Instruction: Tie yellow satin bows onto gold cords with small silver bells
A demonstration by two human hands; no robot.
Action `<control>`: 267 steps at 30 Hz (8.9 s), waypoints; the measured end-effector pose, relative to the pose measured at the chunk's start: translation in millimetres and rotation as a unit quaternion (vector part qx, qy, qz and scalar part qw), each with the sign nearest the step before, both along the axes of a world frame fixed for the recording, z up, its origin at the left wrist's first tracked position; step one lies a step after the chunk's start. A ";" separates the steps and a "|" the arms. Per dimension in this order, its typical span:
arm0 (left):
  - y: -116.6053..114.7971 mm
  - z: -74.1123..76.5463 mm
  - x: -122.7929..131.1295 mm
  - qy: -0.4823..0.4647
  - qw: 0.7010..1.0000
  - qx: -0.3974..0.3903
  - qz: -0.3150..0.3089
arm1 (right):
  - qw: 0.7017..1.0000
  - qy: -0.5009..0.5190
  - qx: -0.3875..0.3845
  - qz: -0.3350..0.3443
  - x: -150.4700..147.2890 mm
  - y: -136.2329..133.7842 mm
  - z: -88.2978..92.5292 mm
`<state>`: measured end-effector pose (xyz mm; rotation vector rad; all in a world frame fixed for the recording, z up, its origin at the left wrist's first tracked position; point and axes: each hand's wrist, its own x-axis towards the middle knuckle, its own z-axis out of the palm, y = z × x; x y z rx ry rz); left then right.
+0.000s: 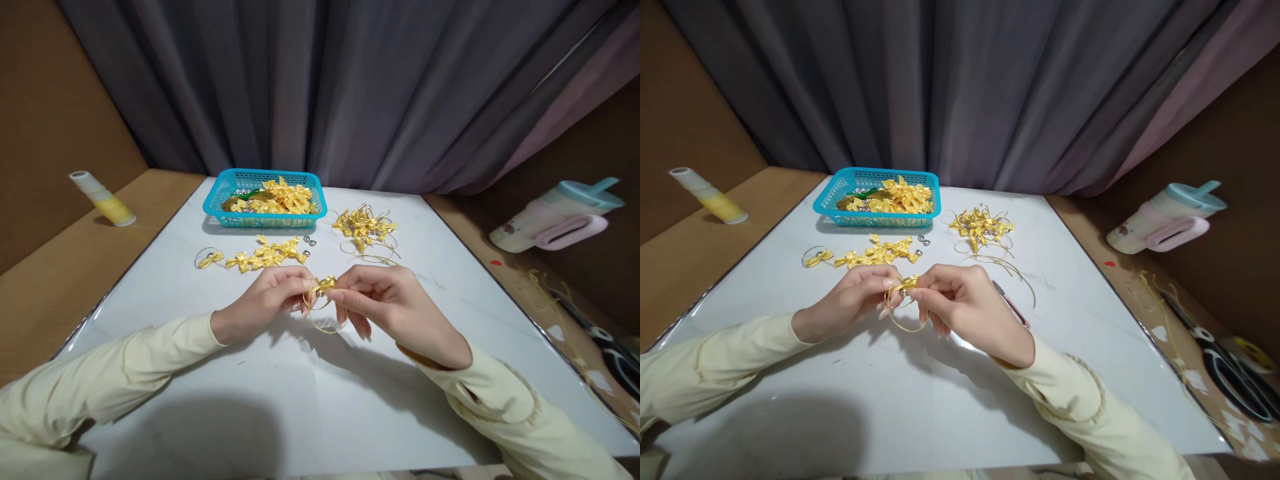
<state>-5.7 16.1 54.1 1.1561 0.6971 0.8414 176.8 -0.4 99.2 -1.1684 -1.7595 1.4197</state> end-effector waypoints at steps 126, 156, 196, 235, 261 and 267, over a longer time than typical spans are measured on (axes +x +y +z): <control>1.3 -14.3 2.2 0.318 0.890 0.322 -0.049 | 0.827 0.034 0.536 -0.167 17.1 4.9 7.7; -2.2 -23.2 4.7 0.310 0.908 0.277 -0.053 | 0.928 0.239 -0.222 -0.183 31.2 71.5 -33.5; -5.5 -41.1 2.3 0.212 0.965 0.123 -0.095 | 0.972 0.068 -0.225 0.006 19.9 9.3 -62.6; -3.1 -40.4 1.2 0.152 0.978 0.064 -0.130 | 0.984 -0.036 0.169 0.040 16.5 0.1 -66.8; -4.6 -40.1 1.2 0.178 0.970 0.093 -0.133 | 0.979 -0.047 0.190 0.058 16.3 0.5 -66.9; -5.7 -41.2 1.2 0.205 0.965 0.114 -0.118 | 0.980 -0.046 0.183 0.061 16.3 0.3 -65.7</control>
